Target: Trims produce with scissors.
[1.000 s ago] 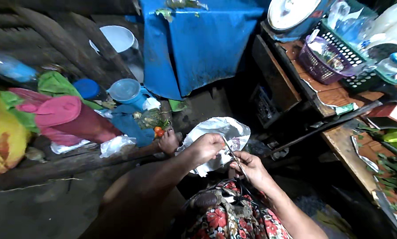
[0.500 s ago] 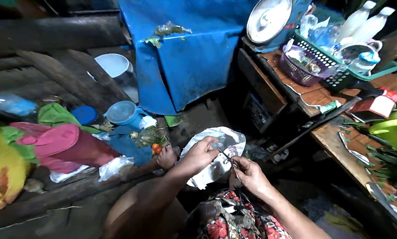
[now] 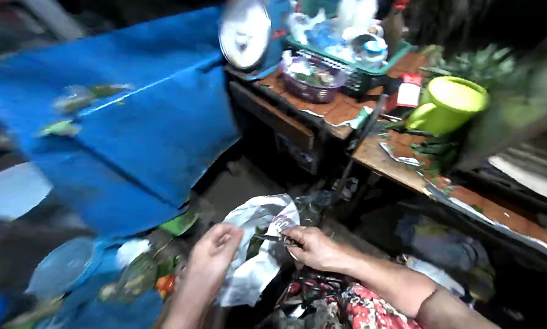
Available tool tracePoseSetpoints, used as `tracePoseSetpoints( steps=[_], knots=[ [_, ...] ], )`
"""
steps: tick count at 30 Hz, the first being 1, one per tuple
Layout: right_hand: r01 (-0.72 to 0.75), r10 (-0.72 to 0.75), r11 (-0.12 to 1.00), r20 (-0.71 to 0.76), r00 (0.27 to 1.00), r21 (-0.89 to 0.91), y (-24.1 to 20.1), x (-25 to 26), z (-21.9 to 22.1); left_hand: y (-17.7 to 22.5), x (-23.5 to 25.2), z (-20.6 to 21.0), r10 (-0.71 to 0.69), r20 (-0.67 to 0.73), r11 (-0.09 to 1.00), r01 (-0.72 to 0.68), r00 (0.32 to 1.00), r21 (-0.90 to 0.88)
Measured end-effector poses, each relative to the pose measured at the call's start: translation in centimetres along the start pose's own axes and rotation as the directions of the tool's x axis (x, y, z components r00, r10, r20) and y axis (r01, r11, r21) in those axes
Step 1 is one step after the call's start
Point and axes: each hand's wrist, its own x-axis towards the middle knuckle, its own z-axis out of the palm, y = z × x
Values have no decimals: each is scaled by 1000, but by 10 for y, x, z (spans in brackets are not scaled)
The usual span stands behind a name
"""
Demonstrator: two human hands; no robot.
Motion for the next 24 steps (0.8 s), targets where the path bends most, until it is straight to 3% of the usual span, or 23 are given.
tracePoseSetpoints(
  steps=[3,8,15,18,22,24],
  knots=[
    [7,-14,997,-90,996,-75,1,-8,-27,5,1,-2,43,-39,997,-45,998,-56],
    [-139,59,948,-271,961,-287,-3,-26,-94,20,3,-6,84,-33,989,-88,996,-122],
    [-328,8,688,-445,896,-648,15,-58,-189,26,3,-10,147,-11,987,-148,989,-69],
    [-387,-22,620,-508,861,-682,26,-68,-212,23,3,-10,170,-27,983,-172,985,-61],
    [-538,107,645,-634,766,-543,22,-74,-243,24,4,-12,183,-34,979,-185,983,-87],
    [-562,106,613,-647,755,-556,21,-76,-254,23,5,-13,199,-27,976,-201,980,-88]
  ],
)
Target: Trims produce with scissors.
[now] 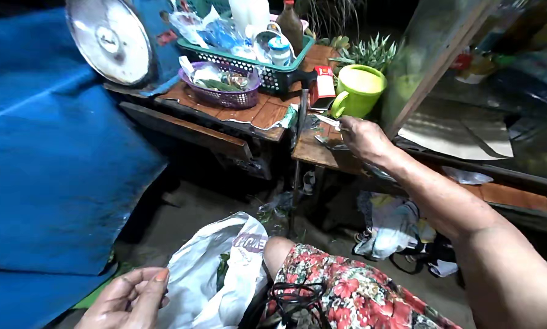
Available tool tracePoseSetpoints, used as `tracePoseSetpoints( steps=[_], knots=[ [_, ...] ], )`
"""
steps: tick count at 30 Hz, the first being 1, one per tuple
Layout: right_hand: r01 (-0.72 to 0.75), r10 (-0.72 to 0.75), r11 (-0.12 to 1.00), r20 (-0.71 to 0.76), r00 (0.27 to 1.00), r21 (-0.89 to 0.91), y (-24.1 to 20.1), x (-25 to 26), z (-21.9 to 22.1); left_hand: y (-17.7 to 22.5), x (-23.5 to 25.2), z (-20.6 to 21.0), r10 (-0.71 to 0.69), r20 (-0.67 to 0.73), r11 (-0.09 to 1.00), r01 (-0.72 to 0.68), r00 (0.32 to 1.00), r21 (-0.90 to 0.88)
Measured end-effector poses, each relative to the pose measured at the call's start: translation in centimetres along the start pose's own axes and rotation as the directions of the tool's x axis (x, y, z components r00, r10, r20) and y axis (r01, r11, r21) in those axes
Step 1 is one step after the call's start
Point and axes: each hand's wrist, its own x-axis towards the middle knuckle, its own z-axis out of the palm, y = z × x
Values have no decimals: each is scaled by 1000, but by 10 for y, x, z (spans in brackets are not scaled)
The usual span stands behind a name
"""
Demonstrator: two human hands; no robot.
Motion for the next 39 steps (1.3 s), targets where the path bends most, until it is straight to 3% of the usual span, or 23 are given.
tracePoseSetpoints(
  steps=[5,11,14,23,28,39],
  knots=[
    [30,-7,973,103,995,-227,9,3,6,4,0,-1,4,1,1000,-4,1000,11],
    [-158,260,918,254,932,-363,12,5,13,4,-1,0,-31,-16,999,32,999,24],
    [-182,291,904,245,925,-388,12,6,16,5,-1,0,-28,-32,999,28,999,21],
    [-55,129,917,163,978,-396,18,5,22,2,-2,1,-45,-61,998,47,997,41],
    [28,-14,940,44,999,-341,21,6,21,2,-2,0,-22,-70,998,27,997,60],
    [187,-254,928,-182,950,-321,-8,15,2,0,0,8,0,-84,996,8,996,94]
  ],
)
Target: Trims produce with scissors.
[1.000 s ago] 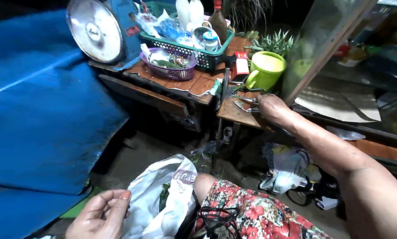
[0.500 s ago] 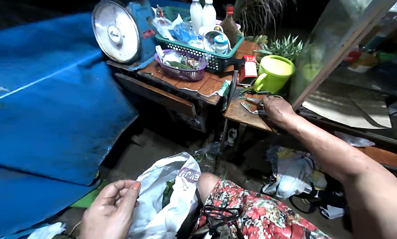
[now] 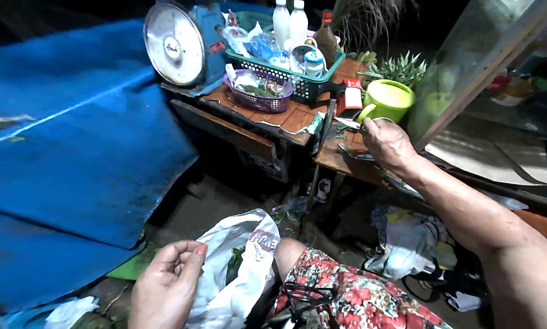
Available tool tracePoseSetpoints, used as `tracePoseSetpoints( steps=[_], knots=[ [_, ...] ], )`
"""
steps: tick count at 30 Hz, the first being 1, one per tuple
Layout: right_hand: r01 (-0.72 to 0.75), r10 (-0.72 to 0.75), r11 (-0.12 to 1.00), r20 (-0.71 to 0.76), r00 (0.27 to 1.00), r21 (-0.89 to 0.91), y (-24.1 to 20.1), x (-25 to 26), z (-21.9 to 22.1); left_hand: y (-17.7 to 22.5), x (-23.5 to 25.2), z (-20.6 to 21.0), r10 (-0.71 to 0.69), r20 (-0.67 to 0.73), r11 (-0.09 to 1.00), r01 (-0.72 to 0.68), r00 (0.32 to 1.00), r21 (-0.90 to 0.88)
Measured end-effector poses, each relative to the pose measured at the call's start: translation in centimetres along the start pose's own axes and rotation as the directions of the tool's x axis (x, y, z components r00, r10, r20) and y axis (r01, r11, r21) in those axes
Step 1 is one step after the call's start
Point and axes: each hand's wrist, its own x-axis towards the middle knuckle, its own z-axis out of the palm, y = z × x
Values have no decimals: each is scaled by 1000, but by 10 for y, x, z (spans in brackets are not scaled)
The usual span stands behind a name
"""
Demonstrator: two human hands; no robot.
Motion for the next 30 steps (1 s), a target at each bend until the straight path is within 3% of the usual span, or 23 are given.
tracePoseSetpoints(
  steps=[6,11,14,18,21,24,27,30],
  knots=[
    [-85,82,996,280,956,-3,3,7,0,-1,-1,1,2,9,999,-2,1000,39],
    [-96,77,991,194,978,92,3,1,-2,-1,-1,4,-33,-9,994,33,999,101],
    [-53,46,991,60,997,121,-7,4,-9,-1,0,7,-42,-5,993,43,999,108],
    [-31,47,931,-35,998,365,-26,9,-21,0,-1,10,-27,9,993,26,1000,113],
    [-114,128,748,27,991,654,-55,10,-29,4,-2,12,-22,18,995,21,1000,97],
    [-192,104,369,165,981,910,-95,5,-25,9,-4,17,-14,42,997,10,999,82],
    [-249,22,98,248,968,963,-138,-9,-13,10,-7,24,126,27,980,-129,992,150],
    [-324,-70,-8,322,944,946,-171,-28,2,5,-6,32,347,4,891,-332,938,310]
  ],
)
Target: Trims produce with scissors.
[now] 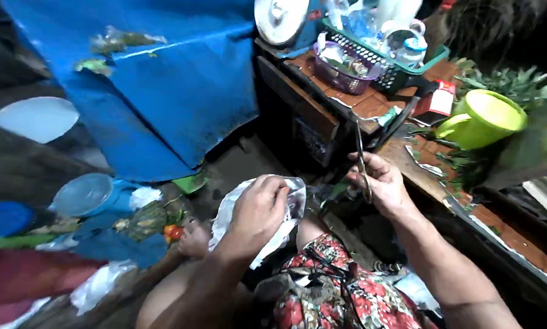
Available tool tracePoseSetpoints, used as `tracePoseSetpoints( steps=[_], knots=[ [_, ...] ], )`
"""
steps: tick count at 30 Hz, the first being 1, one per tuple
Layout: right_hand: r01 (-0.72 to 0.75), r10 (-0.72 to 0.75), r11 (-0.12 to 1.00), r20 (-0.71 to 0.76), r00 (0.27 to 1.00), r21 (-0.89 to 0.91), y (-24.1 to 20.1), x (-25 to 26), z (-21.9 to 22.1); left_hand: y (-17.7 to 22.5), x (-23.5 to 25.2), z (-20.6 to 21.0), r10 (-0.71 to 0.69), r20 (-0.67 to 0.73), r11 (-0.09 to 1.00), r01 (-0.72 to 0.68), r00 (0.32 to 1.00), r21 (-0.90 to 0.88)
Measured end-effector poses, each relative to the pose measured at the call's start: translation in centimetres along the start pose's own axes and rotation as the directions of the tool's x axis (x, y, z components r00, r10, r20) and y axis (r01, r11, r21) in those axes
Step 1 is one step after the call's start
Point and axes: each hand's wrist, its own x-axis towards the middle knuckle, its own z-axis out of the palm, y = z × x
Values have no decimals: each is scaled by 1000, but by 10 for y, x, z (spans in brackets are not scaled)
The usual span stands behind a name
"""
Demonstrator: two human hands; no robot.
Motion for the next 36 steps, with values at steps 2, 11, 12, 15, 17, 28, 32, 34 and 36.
tracePoseSetpoints(
  steps=[2,11,12,15,17,28,32,34,36],
  knots=[
    [-39,40,999,54,998,-12,16,-8,17,0,1,3,81,18,987,-83,997,138],
    [-170,163,981,78,984,96,39,-23,44,4,2,10,9,296,998,-25,955,51],
    [-179,170,975,76,982,133,37,-23,46,6,1,13,1,355,1000,-6,935,13],
    [-224,215,933,62,975,283,27,-21,53,8,-5,26,75,387,997,-79,919,-6],
    [-237,231,903,61,971,358,23,-21,56,6,-9,33,155,313,986,-168,937,13],
    [-219,211,919,59,976,329,35,-23,54,6,-7,17,-106,323,985,143,940,-93],
    [-182,154,967,164,974,179,42,-32,57,7,-1,10,-304,328,829,418,894,-372],
    [-162,128,980,254,959,117,47,-38,59,6,1,7,-343,326,734,468,881,-492],
    [-158,117,982,319,940,105,50,-42,62,6,1,6,-367,335,658,497,868,-566]
  ],
)
